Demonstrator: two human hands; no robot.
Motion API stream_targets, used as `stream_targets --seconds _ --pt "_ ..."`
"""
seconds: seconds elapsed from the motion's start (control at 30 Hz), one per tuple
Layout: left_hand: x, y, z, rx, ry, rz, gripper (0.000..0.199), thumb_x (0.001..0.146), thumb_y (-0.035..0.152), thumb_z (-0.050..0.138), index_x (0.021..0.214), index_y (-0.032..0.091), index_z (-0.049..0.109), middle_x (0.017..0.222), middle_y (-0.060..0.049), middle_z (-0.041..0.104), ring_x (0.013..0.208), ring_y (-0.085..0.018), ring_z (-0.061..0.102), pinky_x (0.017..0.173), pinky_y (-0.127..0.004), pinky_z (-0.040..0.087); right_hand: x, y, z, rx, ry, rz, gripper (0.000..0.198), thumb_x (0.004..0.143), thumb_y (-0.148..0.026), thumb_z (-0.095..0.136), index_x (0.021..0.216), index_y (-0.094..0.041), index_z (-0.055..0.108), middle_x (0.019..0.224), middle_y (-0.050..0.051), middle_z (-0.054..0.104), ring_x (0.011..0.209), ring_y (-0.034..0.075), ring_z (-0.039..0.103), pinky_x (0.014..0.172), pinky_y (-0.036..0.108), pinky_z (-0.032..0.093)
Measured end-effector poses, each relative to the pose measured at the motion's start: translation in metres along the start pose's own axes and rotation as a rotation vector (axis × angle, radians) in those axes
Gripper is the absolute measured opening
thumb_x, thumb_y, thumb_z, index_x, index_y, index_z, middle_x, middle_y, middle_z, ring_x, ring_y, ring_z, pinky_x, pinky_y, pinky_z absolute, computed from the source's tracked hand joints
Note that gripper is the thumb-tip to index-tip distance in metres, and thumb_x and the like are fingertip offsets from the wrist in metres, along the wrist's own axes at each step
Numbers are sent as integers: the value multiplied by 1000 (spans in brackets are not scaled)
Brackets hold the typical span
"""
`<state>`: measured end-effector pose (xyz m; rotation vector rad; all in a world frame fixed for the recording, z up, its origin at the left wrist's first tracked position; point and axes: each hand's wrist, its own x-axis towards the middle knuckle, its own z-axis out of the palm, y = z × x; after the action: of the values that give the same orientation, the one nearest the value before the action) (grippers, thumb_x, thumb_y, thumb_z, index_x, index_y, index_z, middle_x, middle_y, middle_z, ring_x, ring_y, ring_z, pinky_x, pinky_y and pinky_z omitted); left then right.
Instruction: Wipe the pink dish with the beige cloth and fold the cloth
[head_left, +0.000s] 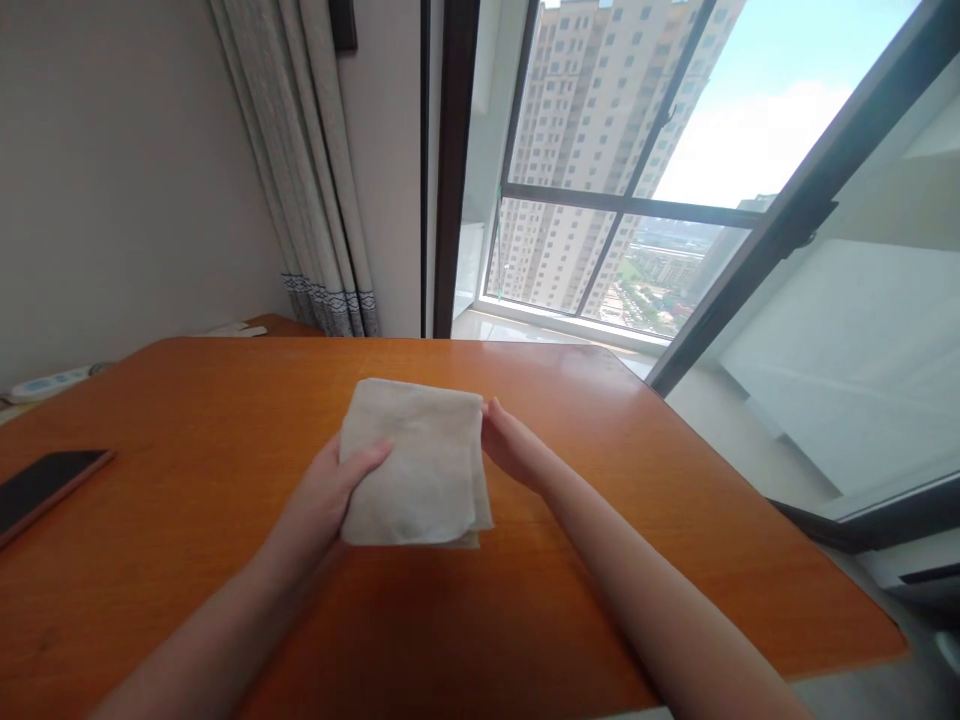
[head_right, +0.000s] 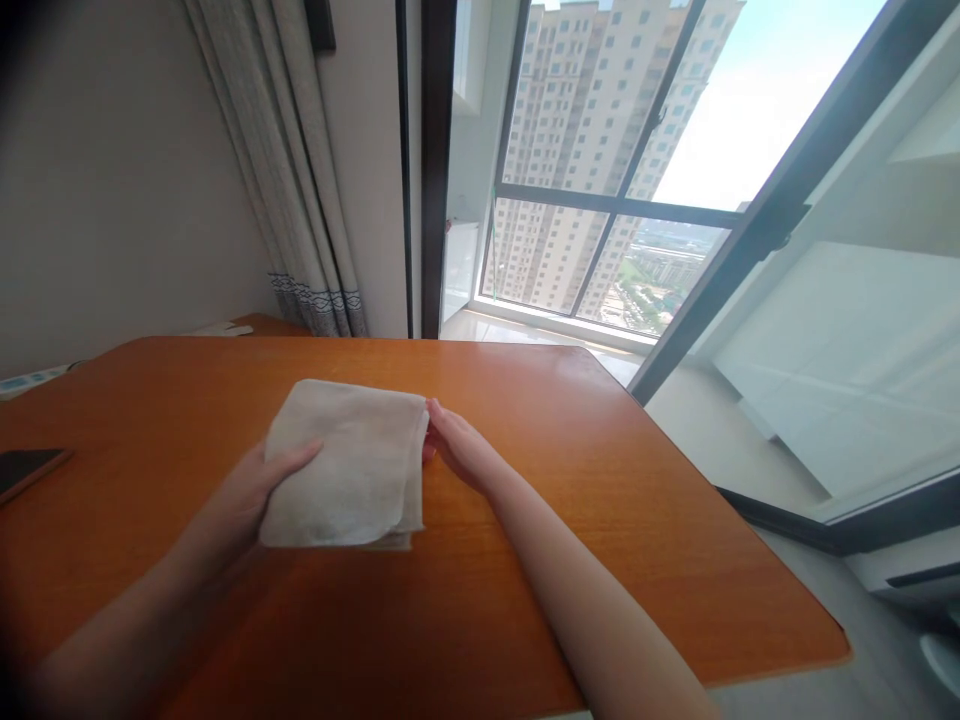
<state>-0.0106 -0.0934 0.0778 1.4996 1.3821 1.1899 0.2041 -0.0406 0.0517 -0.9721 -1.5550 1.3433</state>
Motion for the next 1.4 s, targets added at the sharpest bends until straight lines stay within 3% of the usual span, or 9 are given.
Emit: stream_targets --seconds 0.1,0.17,0.27,0.4,0.57,0.7,1.0,1.1,1.4 --pt "9 9 25 -266 -57 -69 47 67 46 64 103 16 60 95 -9 69 87 -28 66 73 -39 54 -10 -12 8 284 -254 164 46 78 -56 52 101 -17 60 88 6 67 89 22 63 79 35 50" --pt "17 7 37 -286 -109 -20 47 71 48 62 106 17 58 99 -9 68 94 -28 64 78 -39 53 -11 -14 7 380 -200 205 43 70 -45 65 102 -17 60 90 7 68 89 24 64 80 36 51" --pt "28 -11 51 -217 -151 129 37 84 48 45 105 20 56 104 -8 65 100 -24 61 86 -39 49 -6 -13 -2 361 248 117 38 71 -34 63 104 -16 59 96 8 68 90 24 64 79 37 52" --pt "37 -45 59 265 -113 425 24 83 38 51 98 21 55 109 -8 60 107 -25 54 102 -48 36 -2 -12 -17 -95 762 -281 36 80 -30 49 114 -21 56 105 5 64 101 22 58 82 35 49" --pt "43 -67 53 429 -99 524 21 86 33 47 99 20 56 132 -12 46 127 -26 38 108 -49 29 -7 -6 -12 -845 365 -310 24 74 -16 52 94 -21 64 114 7 57 91 20 57 79 30 45" --pt "49 -70 51 431 -160 452 23 82 35 52 99 20 56 141 -13 36 133 -27 32 109 -50 27 -6 7 3 -1059 -9 -205 23 79 -24 54 101 -23 59 108 5 61 87 20 58 75 29 42" --pt "48 -66 50 321 -213 403 18 79 36 56 86 19 55 143 -13 34 135 -28 31 111 -47 25 5 15 7 -1266 -31 -160 20 81 -35 58 94 -20 55 98 8 63 80 21 59 66 29 40" --pt "49 -68 52 127 -156 381 30 77 33 59 104 20 53 141 -13 38 133 -27 34 110 -47 27 3 15 4 -1323 -42 -168 24 82 -40 56 95 -20 55 97 7 64 79 20 60 64 28 40" --pt "50 -66 60 -715 -185 -165 47 76 31 59 120 26 44 108 -3 58 83 -15 59 72 -30 51 -4 22 21 -1493 -23 -327 18 89 -28 43 99 -20 55 96 5 61 70 15 58 50 28 29"
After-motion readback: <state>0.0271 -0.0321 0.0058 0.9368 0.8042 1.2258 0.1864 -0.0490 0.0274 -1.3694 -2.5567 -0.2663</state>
